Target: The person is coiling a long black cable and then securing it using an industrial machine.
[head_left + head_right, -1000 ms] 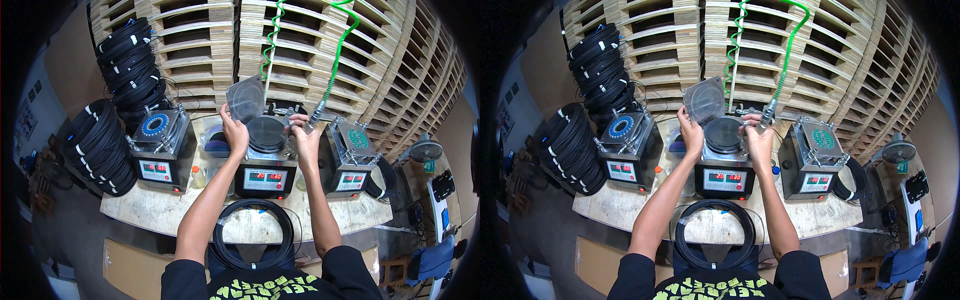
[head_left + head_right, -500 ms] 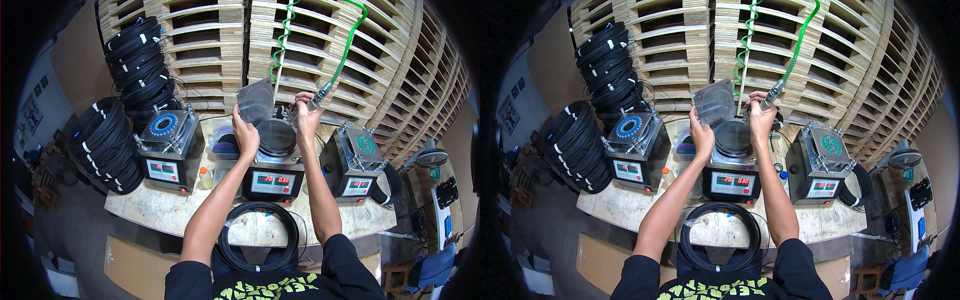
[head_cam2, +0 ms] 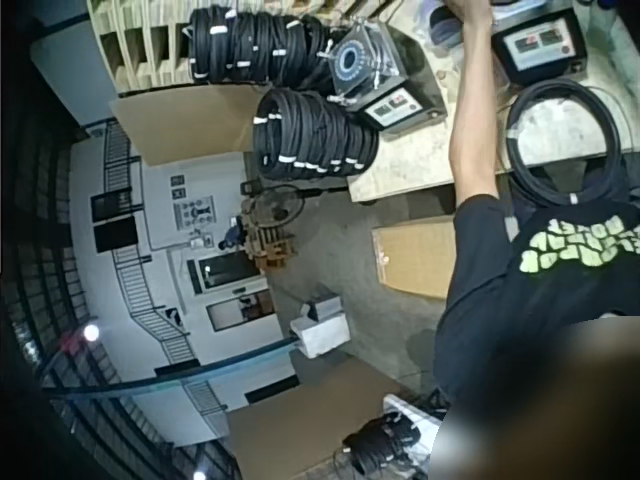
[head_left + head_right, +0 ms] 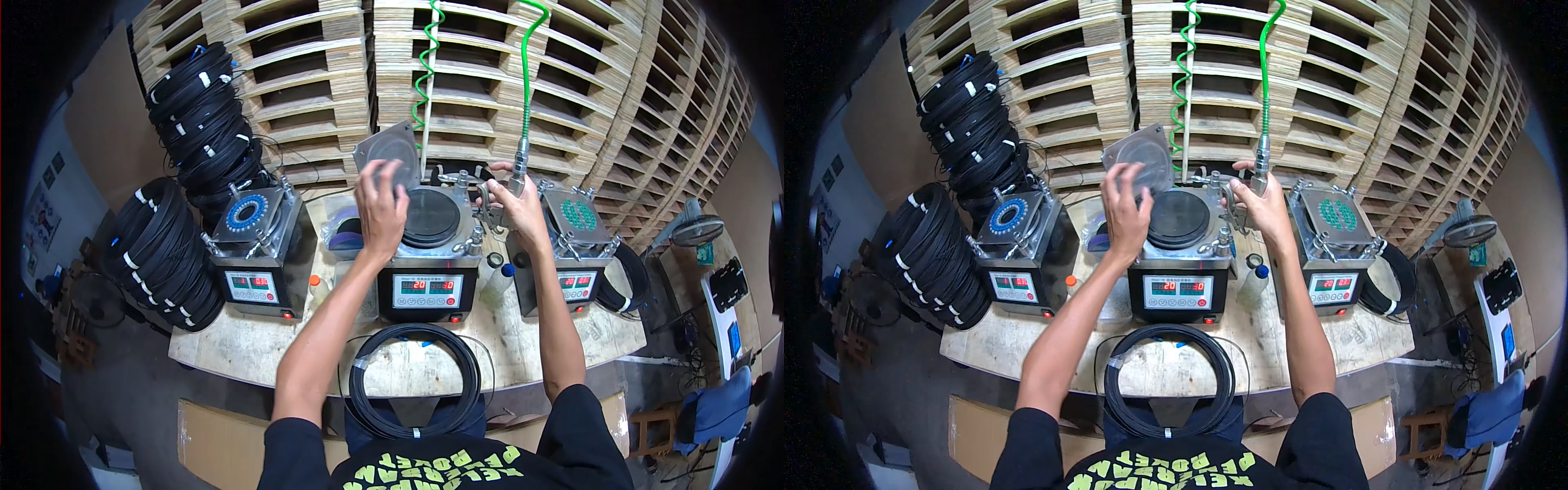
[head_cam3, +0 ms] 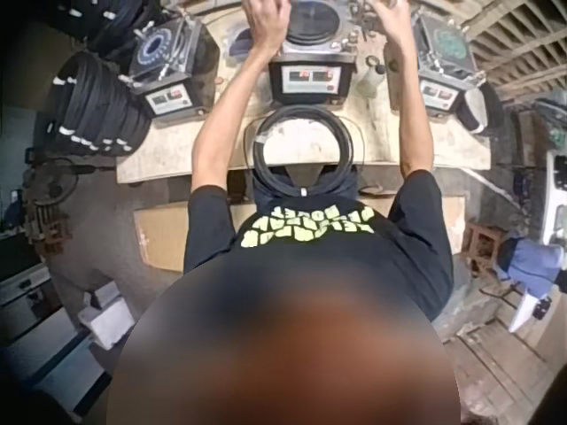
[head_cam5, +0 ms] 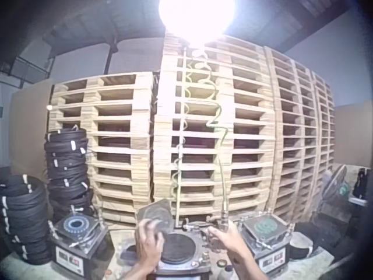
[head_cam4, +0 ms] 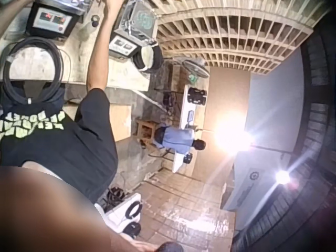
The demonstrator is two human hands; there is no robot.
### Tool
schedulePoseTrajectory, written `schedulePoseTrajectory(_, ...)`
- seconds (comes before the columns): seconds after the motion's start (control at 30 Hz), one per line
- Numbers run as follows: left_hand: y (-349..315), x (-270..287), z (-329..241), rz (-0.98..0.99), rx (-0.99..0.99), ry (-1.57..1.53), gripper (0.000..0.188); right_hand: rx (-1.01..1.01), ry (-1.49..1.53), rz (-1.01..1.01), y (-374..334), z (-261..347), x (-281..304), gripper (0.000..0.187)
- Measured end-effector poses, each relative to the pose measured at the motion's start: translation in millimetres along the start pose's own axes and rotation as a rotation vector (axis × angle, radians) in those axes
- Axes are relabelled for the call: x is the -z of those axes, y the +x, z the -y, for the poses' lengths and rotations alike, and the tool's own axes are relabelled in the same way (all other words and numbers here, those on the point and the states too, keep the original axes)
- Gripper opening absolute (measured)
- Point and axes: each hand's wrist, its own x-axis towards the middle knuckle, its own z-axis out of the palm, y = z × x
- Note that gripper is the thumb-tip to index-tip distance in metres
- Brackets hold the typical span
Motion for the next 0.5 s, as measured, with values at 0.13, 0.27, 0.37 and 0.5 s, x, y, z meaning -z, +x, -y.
schedulePoseTrajectory(0.13,4.2,9.6,14.8,0.549,-0.415,-0.022,0.034,-0.009,0.049,-0.014,-17.7,11.8,-1.0,0.041)
schedulePoseTrajectory(0.27,10.3,10.3,14.8,0.88,-0.488,0.084,0.04,-0.012,-0.08,0.041,-19.8,14.3,6.2,0.035)
schedulePoseTrajectory(0.37,12.8,6.9,6.0,0.982,-0.546,0.191,0.039,0.025,-0.224,0.043,-13.4,3.3,15.4,0.036)
schedulePoseTrajectory(0.5,9.2,5.5,-5.5,0.995,-0.839,0.407,0.046,-0.01,-0.131,0.047,-20.4,5.2,17.5,0.035)
